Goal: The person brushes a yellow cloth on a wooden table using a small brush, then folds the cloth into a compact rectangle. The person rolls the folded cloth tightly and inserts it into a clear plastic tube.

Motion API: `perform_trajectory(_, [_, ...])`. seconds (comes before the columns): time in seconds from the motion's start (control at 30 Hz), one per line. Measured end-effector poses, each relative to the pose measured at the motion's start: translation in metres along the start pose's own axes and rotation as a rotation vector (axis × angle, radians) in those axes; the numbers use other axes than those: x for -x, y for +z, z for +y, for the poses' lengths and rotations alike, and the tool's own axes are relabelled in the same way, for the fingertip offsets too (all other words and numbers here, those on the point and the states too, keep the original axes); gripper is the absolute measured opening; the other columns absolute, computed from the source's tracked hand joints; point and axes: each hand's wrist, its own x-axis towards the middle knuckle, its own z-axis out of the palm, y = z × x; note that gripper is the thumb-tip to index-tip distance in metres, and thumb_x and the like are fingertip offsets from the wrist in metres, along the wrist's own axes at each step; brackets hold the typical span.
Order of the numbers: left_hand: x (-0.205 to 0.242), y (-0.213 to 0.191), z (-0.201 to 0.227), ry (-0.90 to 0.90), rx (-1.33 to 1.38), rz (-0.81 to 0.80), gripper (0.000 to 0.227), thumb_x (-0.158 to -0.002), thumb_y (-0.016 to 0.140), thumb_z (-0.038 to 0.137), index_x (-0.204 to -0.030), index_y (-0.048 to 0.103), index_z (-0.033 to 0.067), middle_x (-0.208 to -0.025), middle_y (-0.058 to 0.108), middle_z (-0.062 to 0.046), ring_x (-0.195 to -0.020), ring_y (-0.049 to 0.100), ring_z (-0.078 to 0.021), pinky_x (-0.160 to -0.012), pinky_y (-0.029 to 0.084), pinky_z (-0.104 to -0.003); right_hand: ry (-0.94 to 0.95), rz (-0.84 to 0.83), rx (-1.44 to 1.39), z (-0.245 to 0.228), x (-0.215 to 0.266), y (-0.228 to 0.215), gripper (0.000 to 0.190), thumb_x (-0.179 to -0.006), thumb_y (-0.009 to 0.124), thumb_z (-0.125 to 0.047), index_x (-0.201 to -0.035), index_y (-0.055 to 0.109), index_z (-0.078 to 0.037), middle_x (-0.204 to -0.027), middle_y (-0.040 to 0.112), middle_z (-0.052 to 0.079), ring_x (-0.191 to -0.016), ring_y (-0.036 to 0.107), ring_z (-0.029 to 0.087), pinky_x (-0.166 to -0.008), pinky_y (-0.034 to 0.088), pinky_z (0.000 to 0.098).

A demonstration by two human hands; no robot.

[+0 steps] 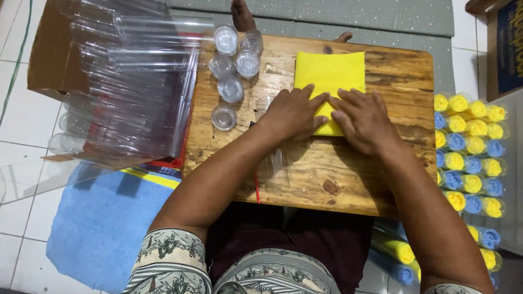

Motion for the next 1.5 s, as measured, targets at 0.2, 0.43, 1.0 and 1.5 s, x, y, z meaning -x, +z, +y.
perform_trajectory(0.2, [-0.012,-0.006,0.008,-0.038,-0.006,-0.067,0.052,-0.106,0.038,0.051,-0.144,0.049,0.0175,-0.125,0.062,-0.016,-0.109,0.061,-0.0353,-0.089,0.048,-0.053,0.37,-0.193,-0.213,-0.013,-0.085,-0.062,0.062,-0.103,0.053,-0.039,-0.155,0.043,-0.007,-0.161,0.039,0.019,-0.145,0.034,0.042,-0.112,0.028,0.0622])
perform_trajectory(0.43, [-0.026,0.018,-0.008,0.016,-0.04,0.079,0.031,-0.103,0.04,0.024,-0.127,0.058,0.0169,-0.103,0.068,-0.011,-0.079,0.068,-0.0353,-0.064,0.05,-0.051,0.521,-0.565,-0.075,-0.025,-0.142,-0.081,0.067,-0.099,0.054,-0.041,-0.162,0.033,-0.032,-0.162,0.037,0.01,-0.141,0.042,0.037,-0.106,0.039,0.0564])
perform_trajectory(1.0, [-0.046,0.02,-0.037,0.092,-0.031,0.582,0.049,-0.076,0.061,-0.005,-0.12,0.052,0.0152,-0.105,0.054,-0.01,-0.092,0.054,-0.03,-0.072,0.045,-0.042,0.068,-0.204,-0.002,0.023,-0.107,-0.047,0.017,-0.094,0.073,-0.021,-0.101,0.072,-0.006,-0.102,0.069,0.02,-0.098,0.062,0.041,-0.083,0.046,0.0513])
perform_trajectory(1.5, [-0.029,0.029,-0.043,0.485,-0.324,0.434,0.009,-0.084,0.062,0.018,-0.086,0.07,0.0212,-0.079,0.07,0.002,-0.076,0.073,-0.0214,-0.074,0.051,-0.04,-0.174,0.242,-0.026,0.002,0.011,-0.012,0.015,-0.096,0.068,-0.012,-0.109,0.075,-0.011,-0.113,0.072,0.011,-0.108,0.072,0.033,-0.087,0.058,0.044])
